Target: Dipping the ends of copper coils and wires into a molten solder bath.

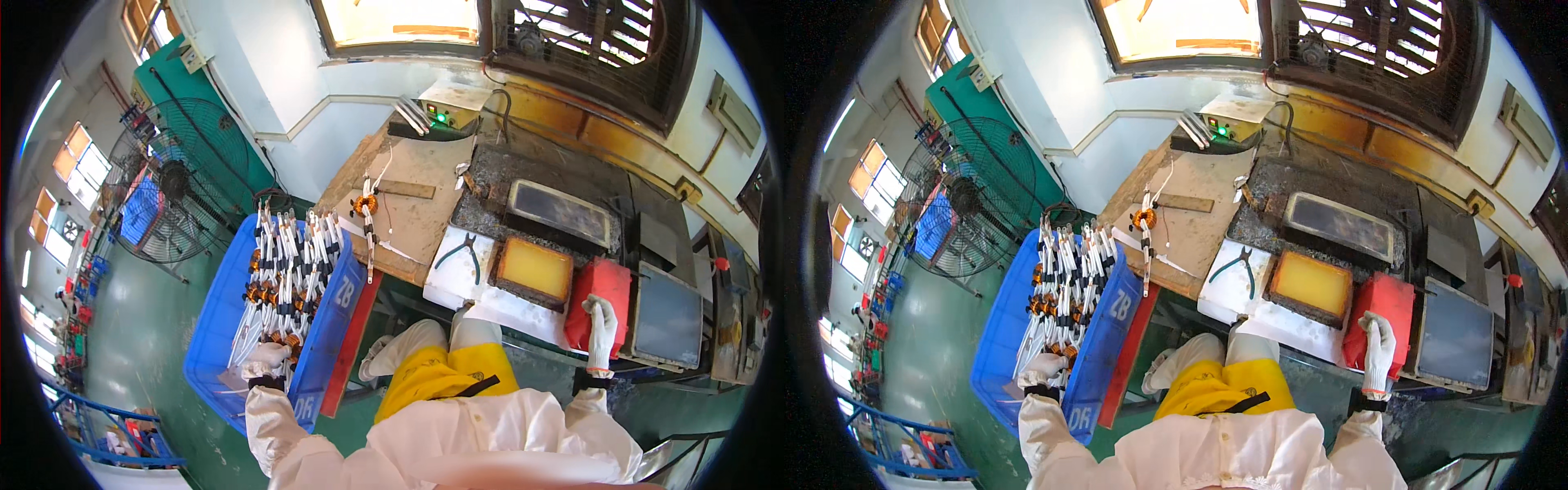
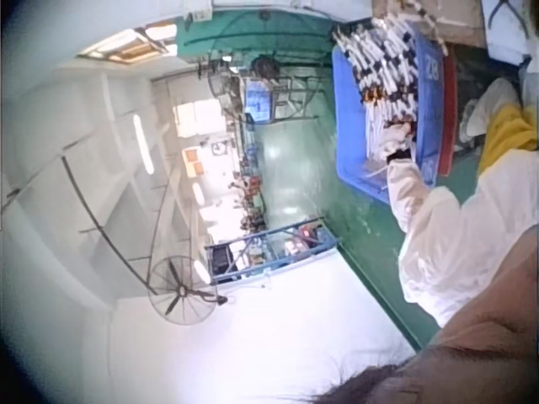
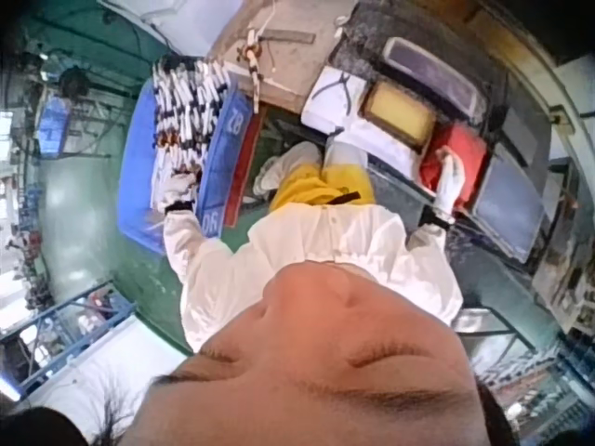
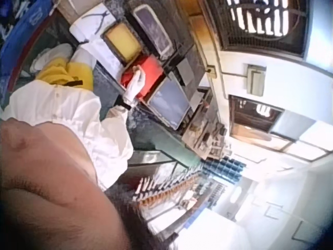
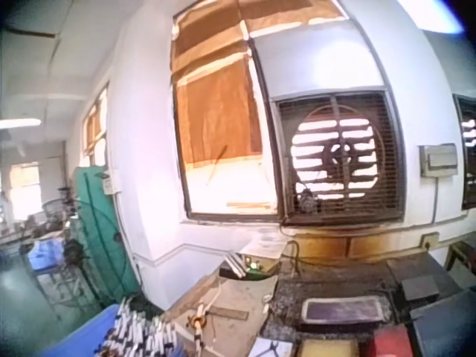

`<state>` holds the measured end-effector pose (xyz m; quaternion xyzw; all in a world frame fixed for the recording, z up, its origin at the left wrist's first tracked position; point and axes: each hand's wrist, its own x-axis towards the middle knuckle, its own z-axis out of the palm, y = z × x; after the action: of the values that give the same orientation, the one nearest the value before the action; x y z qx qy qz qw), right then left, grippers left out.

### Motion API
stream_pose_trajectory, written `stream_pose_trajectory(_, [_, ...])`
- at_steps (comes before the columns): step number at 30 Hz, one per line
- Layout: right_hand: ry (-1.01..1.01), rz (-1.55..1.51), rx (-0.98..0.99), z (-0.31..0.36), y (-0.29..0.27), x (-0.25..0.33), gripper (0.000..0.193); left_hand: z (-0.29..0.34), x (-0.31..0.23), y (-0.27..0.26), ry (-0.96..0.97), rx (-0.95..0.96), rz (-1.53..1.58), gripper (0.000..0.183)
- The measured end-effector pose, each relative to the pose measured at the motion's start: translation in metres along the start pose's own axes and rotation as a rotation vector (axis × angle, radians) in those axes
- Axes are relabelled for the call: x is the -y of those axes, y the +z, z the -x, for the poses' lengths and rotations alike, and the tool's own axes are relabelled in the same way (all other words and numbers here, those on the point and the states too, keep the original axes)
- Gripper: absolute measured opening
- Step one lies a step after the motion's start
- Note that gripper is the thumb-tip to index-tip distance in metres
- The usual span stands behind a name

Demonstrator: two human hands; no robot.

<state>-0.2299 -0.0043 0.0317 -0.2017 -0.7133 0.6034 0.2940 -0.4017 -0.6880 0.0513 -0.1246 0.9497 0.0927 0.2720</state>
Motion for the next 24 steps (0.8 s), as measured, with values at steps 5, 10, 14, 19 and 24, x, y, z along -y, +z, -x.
stream_pose_trajectory(5, [0.001,-0.013,0.002,0.0,0.0,-0.003,0.025,-0.014,0.023,0.008,-0.113,0.098,0.293,0.042])
stream_pose_trajectory(10, [0.001,-0.04,-0.019,0.0,-0.001,-0.007,0.024,-0.019,0.028,0.014,0.02,0.058,0.433,0.042])
stream_pose_trajectory(14, [0.006,-0.028,-0.009,-0.001,0.002,-0.004,0.024,-0.022,0.043,0.022,0.154,-0.003,0.474,0.046])
stream_pose_trajectory(19, [-0.014,-0.009,0.021,-0.002,0.001,-0.003,0.025,-0.016,0.062,0.024,0.193,0.04,0.767,0.028])
stream_pose_trajectory(24, [0.001,0.026,-0.029,-0.003,-0.01,-0.012,0.028,-0.029,0.067,0.023,0.131,-0.061,0.877,0.023])
